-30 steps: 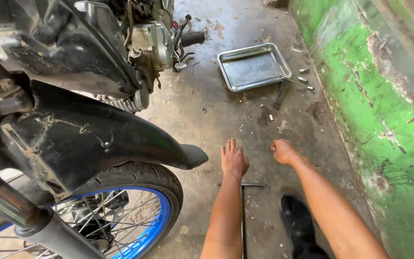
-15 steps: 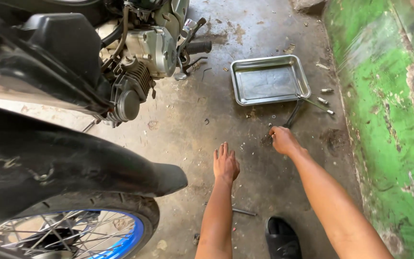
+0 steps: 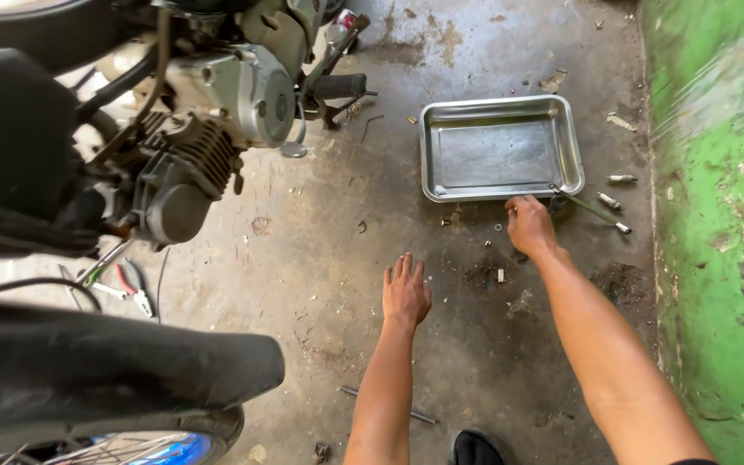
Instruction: Removing bolts and fitting a plastic fairing onto a motorcycle
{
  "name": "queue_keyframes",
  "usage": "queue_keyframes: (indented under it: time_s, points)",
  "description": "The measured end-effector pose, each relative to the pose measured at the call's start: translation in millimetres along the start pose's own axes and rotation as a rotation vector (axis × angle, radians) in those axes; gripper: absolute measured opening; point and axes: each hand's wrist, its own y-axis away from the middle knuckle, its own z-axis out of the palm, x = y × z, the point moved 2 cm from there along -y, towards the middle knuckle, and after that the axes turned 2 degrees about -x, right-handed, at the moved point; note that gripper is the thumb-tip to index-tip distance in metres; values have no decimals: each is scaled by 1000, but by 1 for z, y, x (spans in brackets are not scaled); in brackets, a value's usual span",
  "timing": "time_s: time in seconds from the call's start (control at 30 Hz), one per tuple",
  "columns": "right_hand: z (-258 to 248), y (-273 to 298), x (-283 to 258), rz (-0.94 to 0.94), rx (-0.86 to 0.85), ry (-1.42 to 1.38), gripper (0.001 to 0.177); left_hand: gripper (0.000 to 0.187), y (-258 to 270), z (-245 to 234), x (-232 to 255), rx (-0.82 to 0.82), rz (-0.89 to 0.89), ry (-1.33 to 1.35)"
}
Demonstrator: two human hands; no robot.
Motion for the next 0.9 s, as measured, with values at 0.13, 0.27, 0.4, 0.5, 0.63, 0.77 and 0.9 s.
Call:
queue_keyframes:
  time_s: [0.13, 0.27, 0.4, 0.5, 0.63, 0.77, 0.9]
  points:
    - [-3, -38, 4, -24, 35, -18, 18, 55, -28, 8, 9, -27, 11, -3]
    - [-2, -65, 8, -89, 27, 31, 22, 57, -57, -7, 31, -23, 41, -5]
    - [27, -81, 37, -123, 24, 117, 37, 62, -100, 17, 36, 119, 135, 2]
    - [22, -67, 46, -204, 254, 233, 35, 58, -118, 18, 44, 150, 183, -37]
    - [19, -52, 95, -60, 461, 313, 37, 51, -138, 38, 41, 174, 238, -18]
    - [3, -22, 125, 140, 560, 231, 37, 39, -147, 50, 34, 310, 281, -9]
    - [5, -1, 151, 187, 451, 227, 42, 26, -151, 46, 46, 460, 314, 1]
